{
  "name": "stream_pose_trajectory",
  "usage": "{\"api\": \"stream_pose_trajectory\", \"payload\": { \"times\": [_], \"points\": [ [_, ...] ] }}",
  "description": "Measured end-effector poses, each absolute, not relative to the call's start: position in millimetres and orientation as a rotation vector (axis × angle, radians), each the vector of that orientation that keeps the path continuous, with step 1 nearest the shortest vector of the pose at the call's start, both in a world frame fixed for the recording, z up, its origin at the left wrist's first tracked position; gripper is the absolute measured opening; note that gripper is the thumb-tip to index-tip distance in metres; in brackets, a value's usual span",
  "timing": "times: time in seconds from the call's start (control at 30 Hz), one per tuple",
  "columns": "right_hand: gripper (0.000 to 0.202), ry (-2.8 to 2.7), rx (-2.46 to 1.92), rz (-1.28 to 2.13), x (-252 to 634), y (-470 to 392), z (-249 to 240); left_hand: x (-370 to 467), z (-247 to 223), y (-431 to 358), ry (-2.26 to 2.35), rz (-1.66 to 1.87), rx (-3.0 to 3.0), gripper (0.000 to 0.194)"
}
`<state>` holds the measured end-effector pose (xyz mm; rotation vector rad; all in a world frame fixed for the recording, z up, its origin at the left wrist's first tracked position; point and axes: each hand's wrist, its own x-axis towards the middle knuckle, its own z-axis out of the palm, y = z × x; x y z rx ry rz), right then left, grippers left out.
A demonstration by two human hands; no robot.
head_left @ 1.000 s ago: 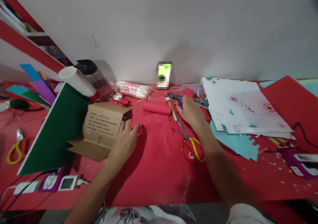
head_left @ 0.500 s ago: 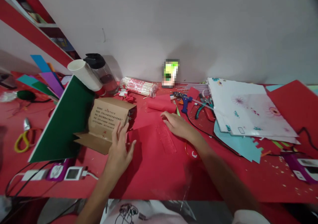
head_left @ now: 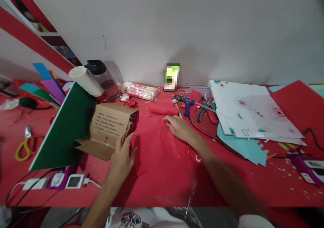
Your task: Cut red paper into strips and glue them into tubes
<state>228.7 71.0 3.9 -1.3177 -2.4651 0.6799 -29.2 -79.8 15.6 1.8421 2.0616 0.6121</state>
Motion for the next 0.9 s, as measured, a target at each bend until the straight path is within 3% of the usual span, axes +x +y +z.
{"api": "stream_pose_trajectory", "payload": {
  "times": [0.43,0.63,0.9],
  "points": [
    [0.028,-2.274,-1.372,1.025,239.0,58.6,8.5,-24.1,26.7,-73.1,2.110,0.564,1.858,0.042],
    [0.024,-2.117,-1.218,1.207,250.1,45.9,-0.1,-22.3,25.9,-80.7,1.749,0.877,1.798,0.054],
    [0.026,-1.833,-1.183,1.474,257.3,28.7,-9.9,-24.2,-4.7,-93.9,1.408,0.965,1.419,0.066]
  ]
}}
